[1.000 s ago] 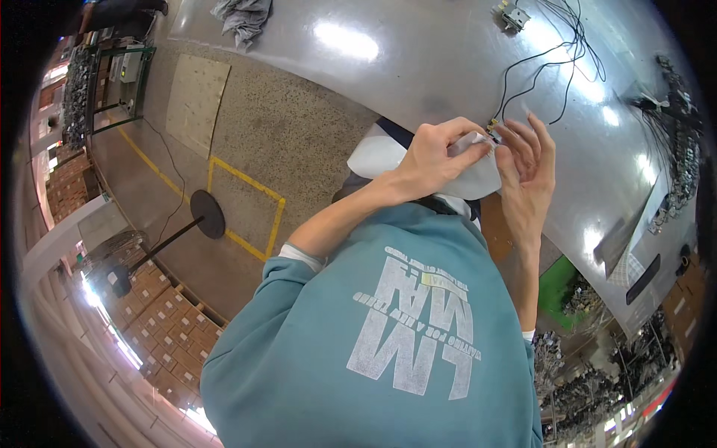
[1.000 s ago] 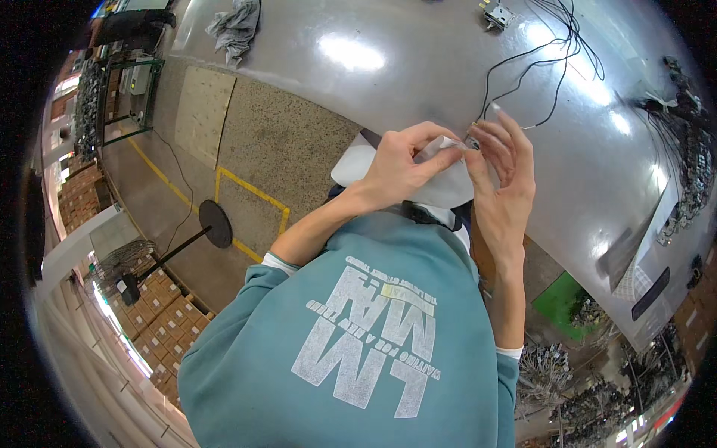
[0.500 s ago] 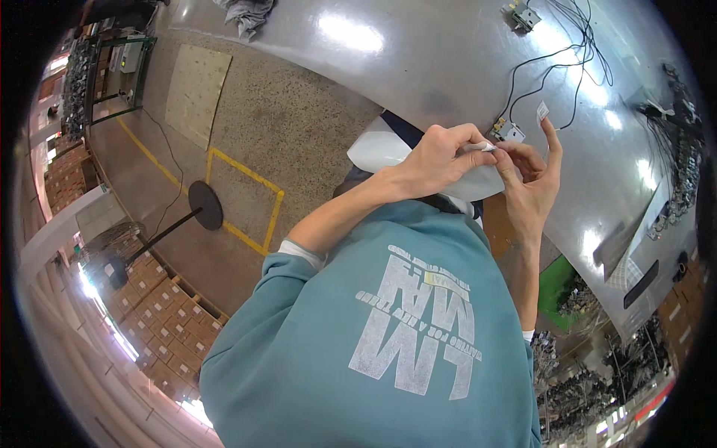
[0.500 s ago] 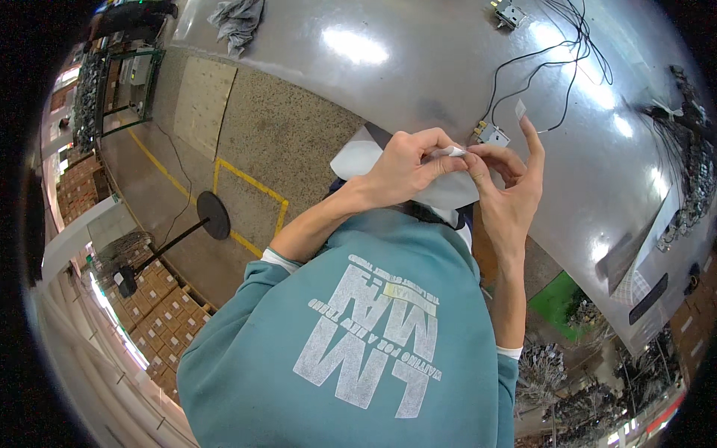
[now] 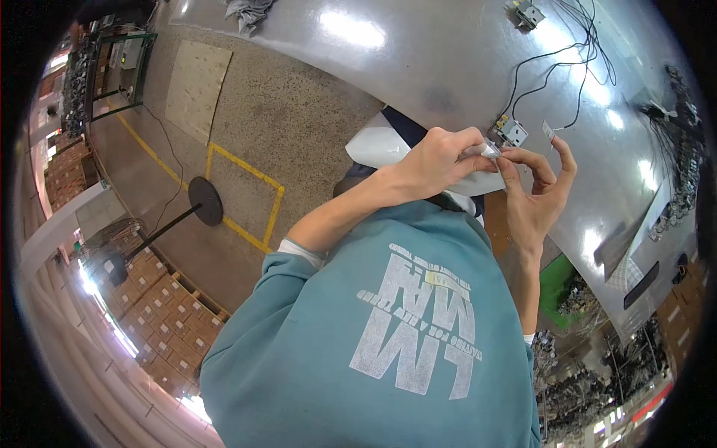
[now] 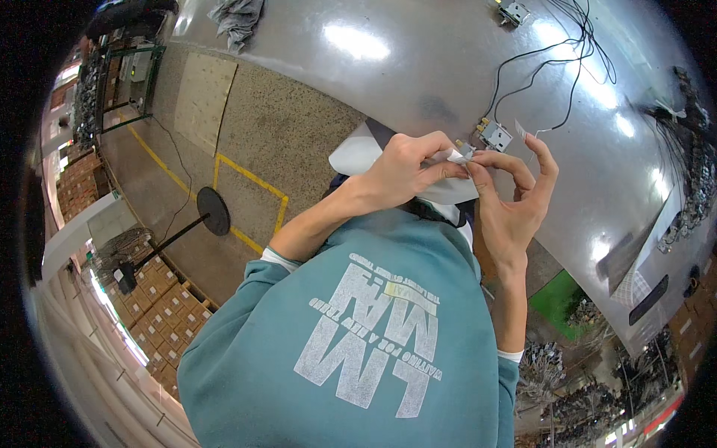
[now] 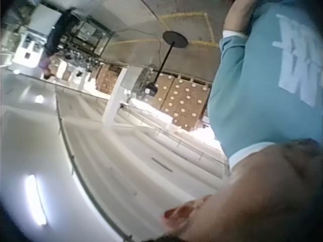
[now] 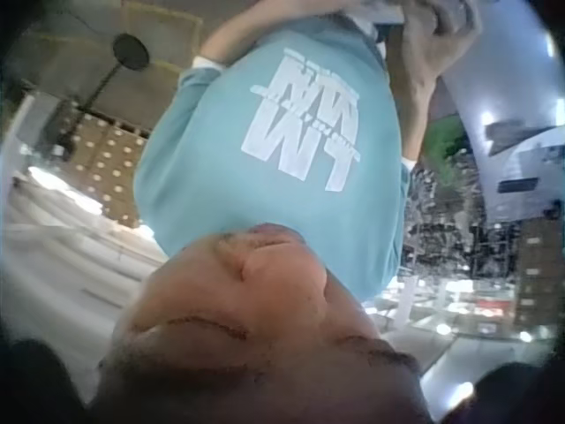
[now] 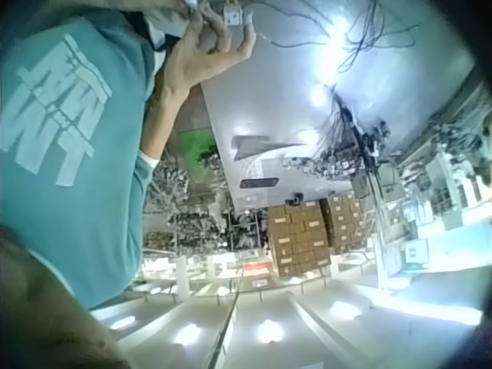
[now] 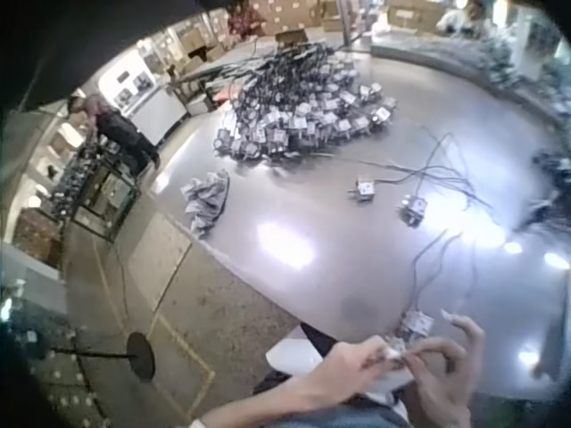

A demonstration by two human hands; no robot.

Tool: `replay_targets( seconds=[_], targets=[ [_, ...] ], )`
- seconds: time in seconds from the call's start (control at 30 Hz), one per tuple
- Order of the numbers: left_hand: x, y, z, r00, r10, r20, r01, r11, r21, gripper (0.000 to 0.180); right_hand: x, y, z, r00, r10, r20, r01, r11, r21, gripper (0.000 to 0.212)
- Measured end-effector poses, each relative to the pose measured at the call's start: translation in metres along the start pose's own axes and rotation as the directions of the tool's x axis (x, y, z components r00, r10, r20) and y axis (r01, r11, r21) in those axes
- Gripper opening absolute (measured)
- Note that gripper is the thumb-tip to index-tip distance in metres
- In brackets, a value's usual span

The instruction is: Assembling and organizing multiple electrical wiring harnesses on a production table.

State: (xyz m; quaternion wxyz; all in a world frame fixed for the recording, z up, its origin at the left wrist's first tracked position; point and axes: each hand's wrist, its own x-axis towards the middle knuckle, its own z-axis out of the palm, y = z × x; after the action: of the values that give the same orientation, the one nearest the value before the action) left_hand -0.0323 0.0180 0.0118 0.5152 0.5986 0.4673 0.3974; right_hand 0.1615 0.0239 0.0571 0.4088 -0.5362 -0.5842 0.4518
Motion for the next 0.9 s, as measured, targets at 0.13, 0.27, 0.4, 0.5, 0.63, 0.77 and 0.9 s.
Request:
replay_targets(
  seconds=[0.13,0.27,0.4,0.5,0.63,0.77,0.9],
  targets=[
    [-0.002,-0.007,0.002,0.993,0.12,0.001,-0.117,0.968,0.224,0.017,-0.001,-0.003,-0.01,0.997,0.064,-0.036,-0.066,0.996,-0.061,0.068],
    [-0.005,-0.016,0.004,0.99,0.138,0.018,-0.135,0.918,0.372,0.015,0.011,0.004,-0.012,0.988,0.147,-0.051,-0.148,0.989,-0.005,0.066],
    [-0.003,-0.017,0.013,0.956,0.24,0.166,-0.292,0.817,0.497,0.012,0.024,0.009,-0.019,1.0,-0.005,0.003,0.006,0.908,-0.419,0.067],
    [0.015,-0.012,0.024,0.873,0.431,0.228,-0.472,0.63,0.616,0.012,0.032,0.024,-0.033,0.999,-0.045,-0.021,0.028,0.861,-0.508,0.07],
    [0.047,-0.023,0.043,0.796,0.56,0.231,-0.554,0.517,0.653,0.017,0.043,0.042,-0.047,0.997,0.026,-0.077,-0.041,0.978,-0.205,0.072],
    [0.049,-0.031,0.049,0.784,0.538,0.309,-0.543,0.354,0.761,0.021,0.052,0.044,-0.052,0.996,0.092,-0.018,-0.094,0.987,-0.127,0.076],
    [0.042,-0.03,0.05,0.739,0.603,0.301,-0.552,0.286,0.783,0.02,0.059,0.045,-0.055,0.994,0.102,0.024,-0.097,0.981,-0.17,0.078]
  ],
)
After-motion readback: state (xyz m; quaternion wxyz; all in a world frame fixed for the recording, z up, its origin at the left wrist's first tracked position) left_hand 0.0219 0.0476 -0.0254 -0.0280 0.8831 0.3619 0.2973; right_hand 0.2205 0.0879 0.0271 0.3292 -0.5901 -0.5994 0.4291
